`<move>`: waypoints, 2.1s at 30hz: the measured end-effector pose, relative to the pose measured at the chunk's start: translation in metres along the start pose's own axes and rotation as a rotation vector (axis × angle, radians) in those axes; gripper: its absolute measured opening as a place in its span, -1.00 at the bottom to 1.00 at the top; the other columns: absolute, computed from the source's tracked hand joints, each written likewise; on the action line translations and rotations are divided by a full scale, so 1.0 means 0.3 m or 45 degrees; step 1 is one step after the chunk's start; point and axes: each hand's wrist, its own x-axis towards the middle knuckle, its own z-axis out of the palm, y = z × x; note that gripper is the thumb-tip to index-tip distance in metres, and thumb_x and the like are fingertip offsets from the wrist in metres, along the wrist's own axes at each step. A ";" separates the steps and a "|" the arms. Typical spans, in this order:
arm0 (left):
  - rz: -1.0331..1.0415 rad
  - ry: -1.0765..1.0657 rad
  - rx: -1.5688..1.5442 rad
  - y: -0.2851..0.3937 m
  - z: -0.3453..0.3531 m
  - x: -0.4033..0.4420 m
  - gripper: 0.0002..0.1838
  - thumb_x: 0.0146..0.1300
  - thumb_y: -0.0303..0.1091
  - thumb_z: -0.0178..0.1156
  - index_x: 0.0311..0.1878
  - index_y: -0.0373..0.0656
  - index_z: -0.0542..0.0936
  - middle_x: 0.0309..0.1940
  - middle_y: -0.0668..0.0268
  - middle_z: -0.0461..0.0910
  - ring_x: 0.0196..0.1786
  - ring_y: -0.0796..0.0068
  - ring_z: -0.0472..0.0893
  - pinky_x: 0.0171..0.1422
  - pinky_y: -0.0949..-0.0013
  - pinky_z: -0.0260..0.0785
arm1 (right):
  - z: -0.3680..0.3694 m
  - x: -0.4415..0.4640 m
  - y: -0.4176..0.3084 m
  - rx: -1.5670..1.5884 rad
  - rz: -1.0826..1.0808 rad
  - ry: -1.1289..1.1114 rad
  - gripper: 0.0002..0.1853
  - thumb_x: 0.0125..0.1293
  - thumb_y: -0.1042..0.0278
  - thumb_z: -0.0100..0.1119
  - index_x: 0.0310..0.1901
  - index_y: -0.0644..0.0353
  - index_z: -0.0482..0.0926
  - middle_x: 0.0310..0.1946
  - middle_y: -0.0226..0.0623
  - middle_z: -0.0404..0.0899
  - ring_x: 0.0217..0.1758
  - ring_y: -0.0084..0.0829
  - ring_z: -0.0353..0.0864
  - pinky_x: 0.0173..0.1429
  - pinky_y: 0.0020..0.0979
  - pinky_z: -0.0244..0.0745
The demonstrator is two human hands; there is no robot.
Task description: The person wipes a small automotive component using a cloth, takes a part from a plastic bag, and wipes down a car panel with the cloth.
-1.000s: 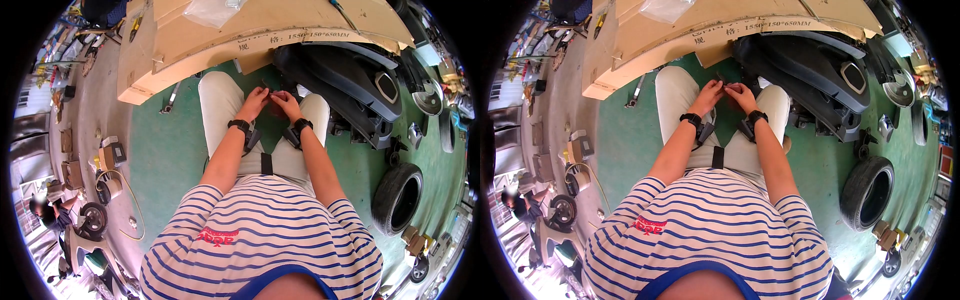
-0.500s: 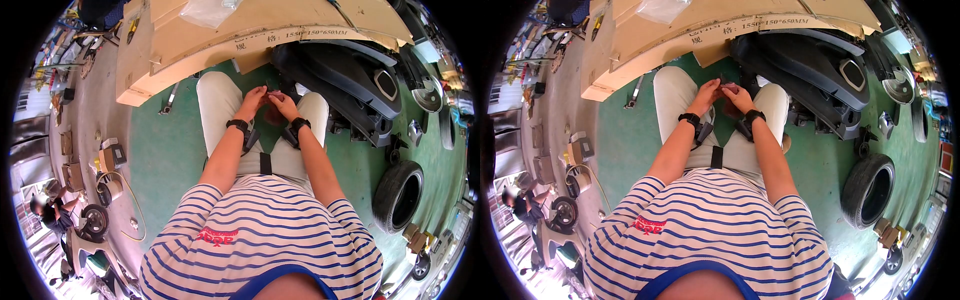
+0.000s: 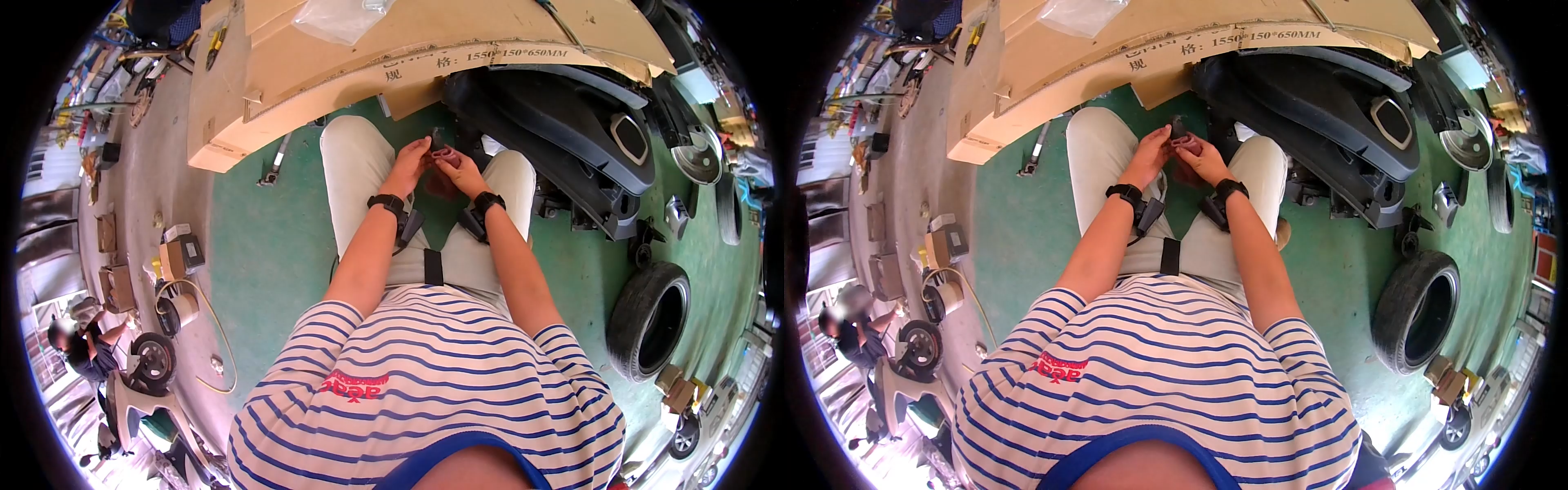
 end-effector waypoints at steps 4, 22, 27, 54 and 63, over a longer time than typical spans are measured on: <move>0.020 -0.034 -0.040 0.000 -0.017 0.010 -0.85 0.26 -0.21 0.13 -0.25 -0.07 0.51 -0.37 0.40 0.54 -0.29 0.50 0.54 -0.12 0.42 0.36 | 0.001 0.009 0.017 0.064 -0.023 -0.069 -0.40 0.13 0.23 0.26 0.15 0.37 0.34 -0.14 -0.25 0.57 -0.10 -0.54 0.51 0.05 -0.53 0.36; 0.007 0.082 -0.494 -0.006 -0.060 0.042 -0.71 0.32 -0.12 -0.01 -0.04 -0.09 0.40 -0.09 0.24 0.47 -0.02 0.30 0.42 0.13 0.19 0.23 | -0.043 -0.001 -0.060 0.430 0.118 0.541 -0.68 0.22 0.21 0.16 -0.11 0.28 0.51 -0.10 -0.32 0.53 -0.07 -0.55 0.47 0.02 -0.52 0.35; -0.038 -0.082 -0.264 -0.003 -0.035 0.000 -0.76 0.26 -0.19 0.10 -0.15 -0.12 0.38 -0.14 0.19 0.44 -0.06 0.23 0.45 0.12 0.14 0.32 | -0.023 0.018 -0.024 0.660 -0.007 0.448 -0.71 0.28 0.30 0.06 -0.04 0.28 0.48 -0.10 -0.39 0.53 -0.09 -0.56 0.48 0.01 -0.53 0.36; -0.095 -0.307 0.101 -0.064 -0.029 0.020 -0.57 0.24 -0.39 -0.04 0.20 -0.15 0.30 0.08 0.27 0.42 0.11 0.34 0.44 0.10 0.27 0.36 | -0.009 0.003 -0.016 -0.068 -0.148 -0.020 -0.33 0.36 0.11 -0.05 0.37 0.20 -0.04 0.37 -0.20 0.01 0.43 -0.34 -0.01 0.42 -0.41 -0.09; -0.245 -0.337 -0.080 -0.018 -0.017 0.010 -0.72 0.24 -0.31 -0.02 0.03 -0.04 0.39 -0.04 0.33 0.48 0.01 0.43 0.48 0.07 0.31 0.32 | -0.013 0.004 -0.017 -0.246 0.053 0.267 -0.23 0.17 0.06 0.19 0.29 0.29 0.09 0.00 0.01 0.47 0.05 -0.24 0.51 0.10 -0.41 0.39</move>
